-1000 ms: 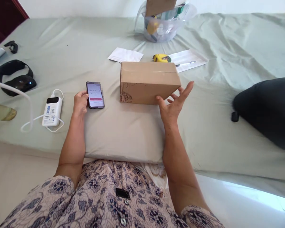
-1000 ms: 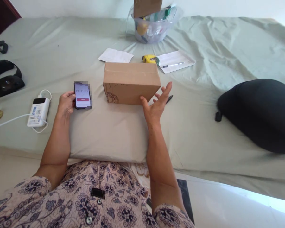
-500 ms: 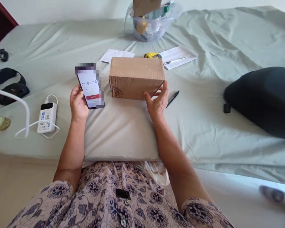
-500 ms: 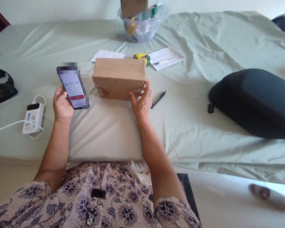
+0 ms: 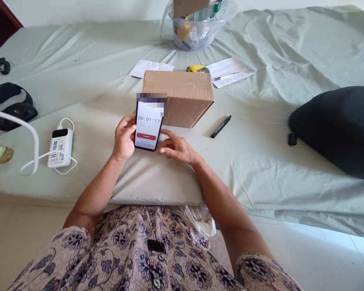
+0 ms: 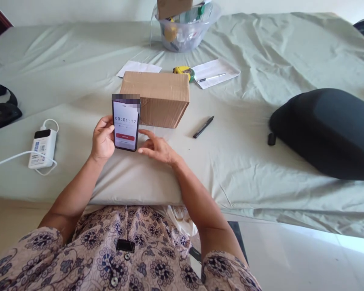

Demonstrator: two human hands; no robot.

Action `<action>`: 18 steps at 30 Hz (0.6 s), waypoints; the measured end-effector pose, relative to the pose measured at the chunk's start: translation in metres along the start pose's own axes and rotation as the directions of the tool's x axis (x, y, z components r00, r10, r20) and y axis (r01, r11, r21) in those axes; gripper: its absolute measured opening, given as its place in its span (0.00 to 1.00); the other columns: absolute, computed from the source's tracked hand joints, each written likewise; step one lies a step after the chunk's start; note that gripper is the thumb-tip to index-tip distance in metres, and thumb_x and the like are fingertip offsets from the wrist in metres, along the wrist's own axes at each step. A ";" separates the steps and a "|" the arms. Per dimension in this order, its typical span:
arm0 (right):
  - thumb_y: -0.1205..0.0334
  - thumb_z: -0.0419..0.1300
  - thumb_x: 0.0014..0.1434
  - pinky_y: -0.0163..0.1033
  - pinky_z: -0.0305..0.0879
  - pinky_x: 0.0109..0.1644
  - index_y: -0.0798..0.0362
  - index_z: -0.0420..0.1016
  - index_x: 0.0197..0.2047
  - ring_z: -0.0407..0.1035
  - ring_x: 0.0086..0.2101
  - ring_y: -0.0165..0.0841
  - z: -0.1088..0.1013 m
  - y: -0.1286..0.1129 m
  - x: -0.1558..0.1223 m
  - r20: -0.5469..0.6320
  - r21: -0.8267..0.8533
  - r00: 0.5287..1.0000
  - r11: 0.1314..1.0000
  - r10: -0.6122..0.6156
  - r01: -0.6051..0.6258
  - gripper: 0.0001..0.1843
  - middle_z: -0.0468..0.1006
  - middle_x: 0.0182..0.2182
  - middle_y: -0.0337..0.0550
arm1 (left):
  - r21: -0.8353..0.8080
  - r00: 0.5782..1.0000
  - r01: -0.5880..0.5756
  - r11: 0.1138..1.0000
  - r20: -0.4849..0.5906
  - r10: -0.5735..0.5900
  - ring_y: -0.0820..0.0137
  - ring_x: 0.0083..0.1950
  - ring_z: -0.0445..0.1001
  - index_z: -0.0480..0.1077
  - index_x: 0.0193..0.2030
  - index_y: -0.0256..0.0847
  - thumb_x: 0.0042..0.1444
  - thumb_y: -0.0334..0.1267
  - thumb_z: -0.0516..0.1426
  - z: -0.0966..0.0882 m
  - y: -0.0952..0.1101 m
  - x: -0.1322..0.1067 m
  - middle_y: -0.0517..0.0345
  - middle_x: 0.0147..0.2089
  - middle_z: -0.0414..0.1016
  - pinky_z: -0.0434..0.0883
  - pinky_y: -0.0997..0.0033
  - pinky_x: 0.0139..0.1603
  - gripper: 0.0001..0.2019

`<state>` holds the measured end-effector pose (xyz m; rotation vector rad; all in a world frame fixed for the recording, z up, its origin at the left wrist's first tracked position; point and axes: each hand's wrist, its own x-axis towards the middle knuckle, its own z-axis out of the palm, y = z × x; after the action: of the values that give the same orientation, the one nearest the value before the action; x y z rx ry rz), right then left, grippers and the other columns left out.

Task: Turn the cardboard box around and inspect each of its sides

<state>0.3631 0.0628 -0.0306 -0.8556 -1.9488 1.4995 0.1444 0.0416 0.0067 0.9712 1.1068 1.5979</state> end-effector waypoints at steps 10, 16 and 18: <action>0.43 0.67 0.57 0.40 0.65 0.31 0.49 0.63 0.44 0.70 0.27 0.33 0.028 -0.004 0.003 0.026 0.005 0.997 0.997 0.074 -0.075 0.24 0.75 0.25 0.33 | -0.012 0.999 -0.003 1.000 -0.047 0.003 0.65 0.48 0.79 0.71 0.42 0.42 0.50 0.36 0.58 0.005 -0.007 -0.003 0.56 0.41 0.80 0.75 0.67 0.50 0.11; 0.49 0.65 0.59 0.40 0.65 0.32 0.49 0.62 0.44 0.71 0.26 0.32 0.031 -0.001 0.006 -0.001 0.044 0.995 0.994 0.100 -0.100 0.19 0.76 0.26 0.33 | -0.009 0.996 0.001 1.000 -0.087 -0.002 0.66 0.47 0.79 0.71 0.41 0.42 0.50 0.35 0.56 0.008 -0.009 -0.004 0.57 0.41 0.79 0.75 0.66 0.49 0.10; 0.48 0.66 0.58 0.39 0.65 0.32 0.49 0.63 0.46 0.70 0.26 0.31 0.030 -0.001 0.006 0.003 0.034 0.995 0.995 0.097 -0.097 0.21 0.76 0.25 0.33 | 0.001 0.995 0.010 1.000 -0.099 -0.010 0.65 0.48 0.79 0.71 0.41 0.42 0.50 0.35 0.56 0.009 -0.008 -0.005 0.56 0.41 0.79 0.76 0.65 0.50 0.10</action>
<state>0.3368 0.0485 -0.0364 -0.9466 -1.9010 1.5848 0.1556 0.0404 0.0009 0.8940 1.1782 1.6519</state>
